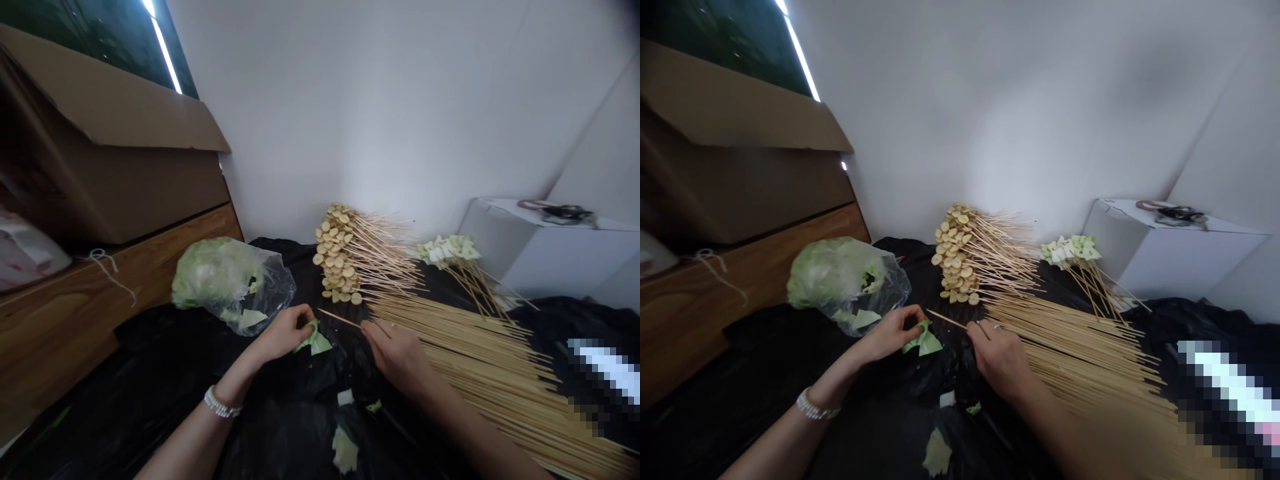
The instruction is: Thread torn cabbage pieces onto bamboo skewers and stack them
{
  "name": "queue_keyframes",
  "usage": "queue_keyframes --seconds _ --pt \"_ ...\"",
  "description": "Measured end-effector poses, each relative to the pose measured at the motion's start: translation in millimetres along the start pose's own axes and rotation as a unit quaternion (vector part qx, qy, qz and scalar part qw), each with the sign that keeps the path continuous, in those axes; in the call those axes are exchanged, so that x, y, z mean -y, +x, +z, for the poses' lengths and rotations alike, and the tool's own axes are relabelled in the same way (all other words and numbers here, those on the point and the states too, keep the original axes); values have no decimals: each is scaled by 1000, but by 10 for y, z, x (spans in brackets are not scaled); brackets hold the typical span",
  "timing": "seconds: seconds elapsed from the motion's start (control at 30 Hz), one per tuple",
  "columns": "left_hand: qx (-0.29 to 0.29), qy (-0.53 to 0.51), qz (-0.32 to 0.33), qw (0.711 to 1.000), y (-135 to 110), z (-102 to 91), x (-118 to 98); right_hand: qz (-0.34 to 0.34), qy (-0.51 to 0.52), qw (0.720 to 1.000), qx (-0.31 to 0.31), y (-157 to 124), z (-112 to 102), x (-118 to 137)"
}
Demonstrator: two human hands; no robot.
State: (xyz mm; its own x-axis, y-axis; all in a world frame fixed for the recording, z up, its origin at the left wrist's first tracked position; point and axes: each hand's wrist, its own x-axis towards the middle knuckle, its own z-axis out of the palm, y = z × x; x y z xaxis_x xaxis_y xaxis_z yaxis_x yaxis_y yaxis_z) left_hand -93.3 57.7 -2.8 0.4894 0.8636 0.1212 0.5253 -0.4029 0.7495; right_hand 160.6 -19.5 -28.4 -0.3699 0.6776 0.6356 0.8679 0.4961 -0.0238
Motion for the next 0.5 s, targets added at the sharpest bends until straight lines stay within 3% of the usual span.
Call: queue_keyframes --seconds 0.13,0.23,0.33,0.43,0.5 --pt "-51 -196 -68 977 38 13 -65 1 -6 1000 -5 4 -15 -2" --pt "-61 -370 -140 916 51 28 -128 3 -5 1000 -4 0 -18 -1" --pt "-72 -437 -175 879 52 26 -151 6 2 1000 -1 -9 -9 -9" --pt "-65 -386 -172 904 29 16 -163 3 -2 1000 -3 -16 8 -24" --pt "-22 -338 -139 931 1 19 -185 3 -5 1000 -3 -14 13 -30"
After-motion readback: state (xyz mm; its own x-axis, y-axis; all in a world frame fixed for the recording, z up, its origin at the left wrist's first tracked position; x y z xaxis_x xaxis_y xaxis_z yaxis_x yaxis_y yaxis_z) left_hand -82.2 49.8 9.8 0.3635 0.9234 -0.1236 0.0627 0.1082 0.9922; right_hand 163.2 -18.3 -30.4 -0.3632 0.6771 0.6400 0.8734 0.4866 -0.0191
